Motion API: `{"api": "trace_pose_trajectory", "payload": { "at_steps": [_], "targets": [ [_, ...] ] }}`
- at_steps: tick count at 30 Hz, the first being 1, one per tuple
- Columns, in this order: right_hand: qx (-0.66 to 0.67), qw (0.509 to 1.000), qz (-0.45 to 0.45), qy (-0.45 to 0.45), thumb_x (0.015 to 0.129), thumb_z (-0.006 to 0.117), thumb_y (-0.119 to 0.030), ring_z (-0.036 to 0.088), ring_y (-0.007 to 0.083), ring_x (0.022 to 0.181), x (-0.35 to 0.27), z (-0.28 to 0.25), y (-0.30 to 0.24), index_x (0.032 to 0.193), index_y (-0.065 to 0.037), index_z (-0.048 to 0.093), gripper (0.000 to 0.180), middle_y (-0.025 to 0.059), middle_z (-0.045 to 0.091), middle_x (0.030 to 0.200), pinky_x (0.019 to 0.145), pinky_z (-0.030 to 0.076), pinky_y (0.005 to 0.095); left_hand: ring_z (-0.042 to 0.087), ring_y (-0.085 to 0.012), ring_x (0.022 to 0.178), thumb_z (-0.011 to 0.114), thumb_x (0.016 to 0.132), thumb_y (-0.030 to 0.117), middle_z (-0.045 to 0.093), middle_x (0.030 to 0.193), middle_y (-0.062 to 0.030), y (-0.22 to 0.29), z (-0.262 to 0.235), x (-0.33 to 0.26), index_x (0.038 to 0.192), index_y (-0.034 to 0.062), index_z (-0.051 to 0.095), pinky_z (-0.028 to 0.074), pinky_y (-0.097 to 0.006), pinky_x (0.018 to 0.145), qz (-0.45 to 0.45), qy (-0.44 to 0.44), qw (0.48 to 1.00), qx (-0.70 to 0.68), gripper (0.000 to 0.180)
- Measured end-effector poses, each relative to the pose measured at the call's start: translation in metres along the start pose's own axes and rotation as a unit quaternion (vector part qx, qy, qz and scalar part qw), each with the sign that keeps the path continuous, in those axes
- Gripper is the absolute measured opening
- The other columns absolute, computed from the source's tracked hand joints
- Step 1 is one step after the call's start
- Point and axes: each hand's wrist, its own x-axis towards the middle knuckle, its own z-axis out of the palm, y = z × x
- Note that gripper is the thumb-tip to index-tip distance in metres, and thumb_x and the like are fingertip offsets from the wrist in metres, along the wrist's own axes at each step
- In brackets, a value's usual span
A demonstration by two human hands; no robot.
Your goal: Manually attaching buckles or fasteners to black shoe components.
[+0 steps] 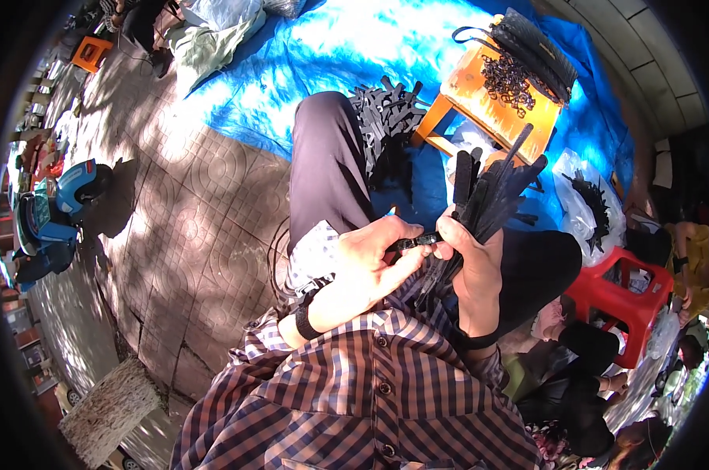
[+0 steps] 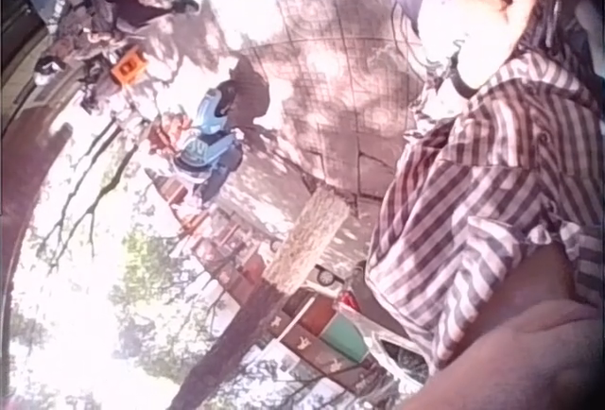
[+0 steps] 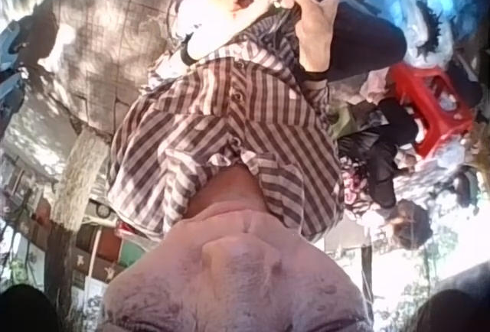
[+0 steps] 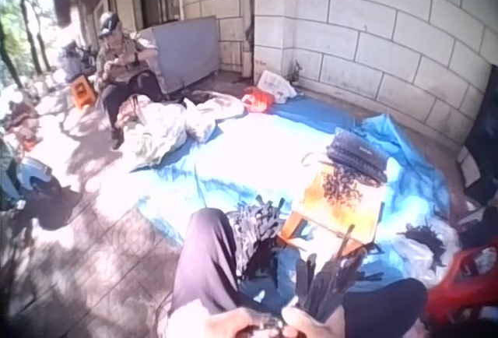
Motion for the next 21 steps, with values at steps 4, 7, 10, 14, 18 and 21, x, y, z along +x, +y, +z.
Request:
{"api": "trace_pose_trajectory", "payload": {
  "at_steps": [4,7,10,14,18,21],
  "targets": [
    [0.029,0.999,-0.002,-0.017,0.079,0.066,0.001,0.050,0.0078,0.056,0.000,-0.002,0.002,0.083,0.000,0.060,0.008,0.0016,0.058,0.071,0.053,0.041,0.0224,0.055,-0.0097,0.051,0.070,0.077,0.017,0.062,0.070,-0.0064,-0.005,0.001,-0.001,0.088,0.0014,0.063,0.042,-0.023,0.048,-0.019,-0.002,0.999,-0.030,0.020],
    [0.011,1.000,-0.006,0.021,0.079,0.066,0.001,0.050,0.0080,0.057,-0.004,0.005,-0.001,0.083,-0.001,0.060,0.008,0.0013,0.057,0.072,0.053,0.041,0.0224,0.055,-0.0093,0.051,0.070,0.076,0.018,0.062,0.069,-0.0056,-0.009,0.002,-0.004,0.087,0.0019,0.063,0.042,-0.023,0.048,-0.019,-0.007,0.999,-0.035,0.021],
    [0.014,1.000,-0.010,0.006,0.079,0.066,0.001,0.049,0.0079,0.057,-0.003,0.004,-0.001,0.083,-0.001,0.059,0.008,0.0007,0.057,0.072,0.053,0.041,0.0227,0.054,-0.0089,0.051,0.071,0.076,0.018,0.061,0.068,-0.0049,-0.006,0.002,-0.001,0.087,0.0021,0.063,0.042,-0.022,0.048,-0.007,0.000,1.000,-0.023,0.021],
    [0.027,0.999,0.019,0.032,0.079,0.066,0.000,0.049,0.0075,0.056,-0.003,0.003,0.004,0.085,-0.002,0.060,0.009,0.0002,0.058,0.073,0.055,0.044,0.0226,0.055,-0.0098,0.052,0.070,0.078,0.021,0.062,0.070,-0.0057,-0.005,0.000,-0.004,0.088,0.0013,0.063,0.042,-0.022,0.049,-0.051,-0.006,0.997,-0.066,0.023],
    [0.021,0.999,0.013,0.045,0.079,0.069,-0.003,0.052,0.0080,0.058,-0.004,0.004,0.005,0.086,-0.002,0.060,0.011,0.0015,0.059,0.074,0.056,0.045,0.0223,0.055,-0.0135,0.050,0.072,0.078,0.023,0.062,0.070,-0.0076,-0.003,-0.002,-0.002,0.088,0.0016,0.063,0.043,-0.024,0.049,0.021,0.015,0.999,-0.035,0.025],
    [-0.056,0.998,0.000,-0.035,0.079,0.070,-0.004,0.052,0.0092,0.054,-0.002,0.002,-0.010,0.085,-0.001,0.060,0.012,0.0026,0.058,0.068,0.054,0.045,0.0222,0.058,-0.0074,0.057,0.072,0.080,0.020,0.067,0.079,-0.0069,-0.001,-0.011,-0.003,0.092,0.0004,0.063,0.042,-0.021,0.050,0.012,-0.010,0.999,0.043,0.025]
  ]
}}
